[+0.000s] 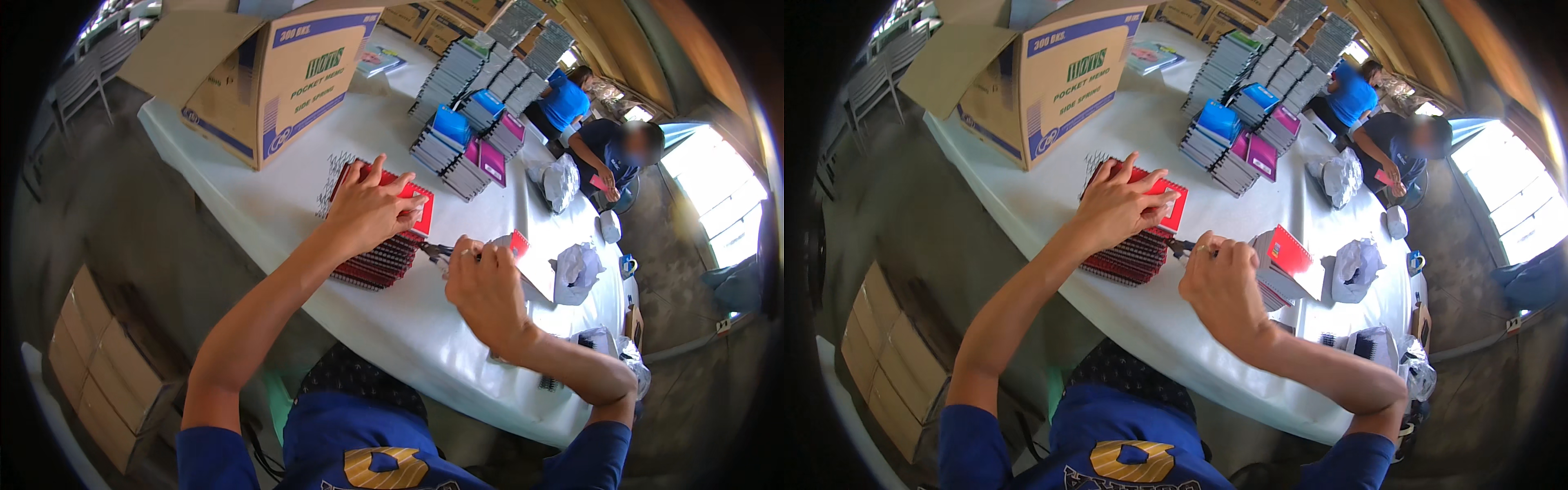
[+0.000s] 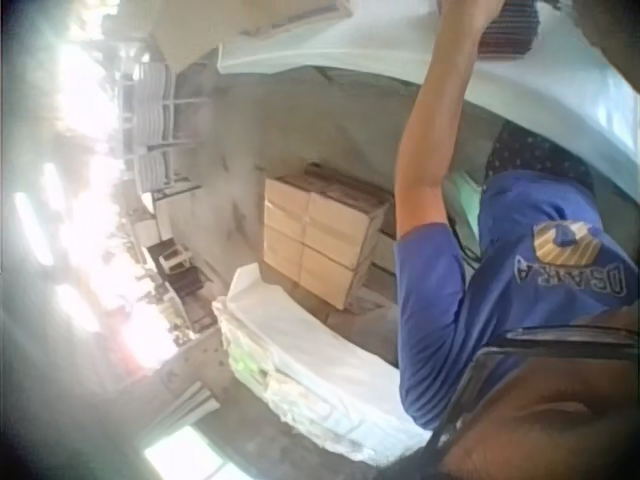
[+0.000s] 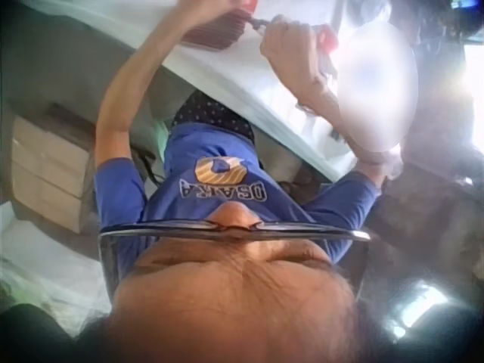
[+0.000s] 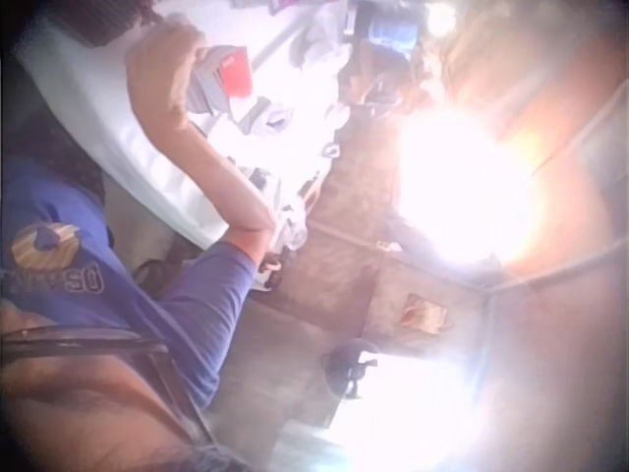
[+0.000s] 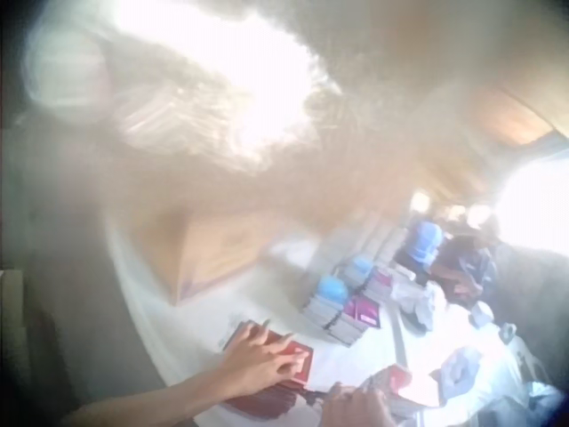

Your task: The person assembles spiral notebooks by inserting a wire coil into the punched holes of paper and covers, then uses pliers to clip the end of the wire.

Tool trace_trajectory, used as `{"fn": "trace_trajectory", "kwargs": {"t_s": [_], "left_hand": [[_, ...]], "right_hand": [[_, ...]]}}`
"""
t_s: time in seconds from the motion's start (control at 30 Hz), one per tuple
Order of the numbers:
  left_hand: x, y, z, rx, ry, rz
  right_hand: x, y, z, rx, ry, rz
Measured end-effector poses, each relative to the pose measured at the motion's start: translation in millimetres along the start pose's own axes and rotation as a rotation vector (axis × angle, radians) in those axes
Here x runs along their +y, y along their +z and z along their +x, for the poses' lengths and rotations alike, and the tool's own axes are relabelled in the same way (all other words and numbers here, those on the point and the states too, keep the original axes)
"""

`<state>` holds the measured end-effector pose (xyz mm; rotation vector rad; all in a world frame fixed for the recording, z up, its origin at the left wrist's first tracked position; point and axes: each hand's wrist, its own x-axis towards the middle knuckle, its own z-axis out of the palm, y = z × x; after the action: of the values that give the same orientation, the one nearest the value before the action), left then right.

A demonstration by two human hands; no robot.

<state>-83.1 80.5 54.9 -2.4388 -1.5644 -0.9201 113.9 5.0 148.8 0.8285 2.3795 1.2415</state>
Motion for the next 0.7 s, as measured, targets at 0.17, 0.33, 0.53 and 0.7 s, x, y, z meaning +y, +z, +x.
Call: {"fn": "trace_trajectory", "kwargs": {"t_s": [0.17,0.33,0.53,0.7], "left_hand": [[-7,-3,-2,0.005,0.006,0.017],[1,-7,3,-0.057,0.050,0.032],[10,-45,4,-0.061,-0.002,0.151],[48,-60,-56,0.298,-0.600,-0.883]], "right_hand": [[3,17,-32,0.121,0.297,0.514],[-54,91,-92,-0.328,0.503,0.880],[-70,138,-19,0.337,0.696,1.505],[-43,218,93,0.035,0.801,2.611]]}}
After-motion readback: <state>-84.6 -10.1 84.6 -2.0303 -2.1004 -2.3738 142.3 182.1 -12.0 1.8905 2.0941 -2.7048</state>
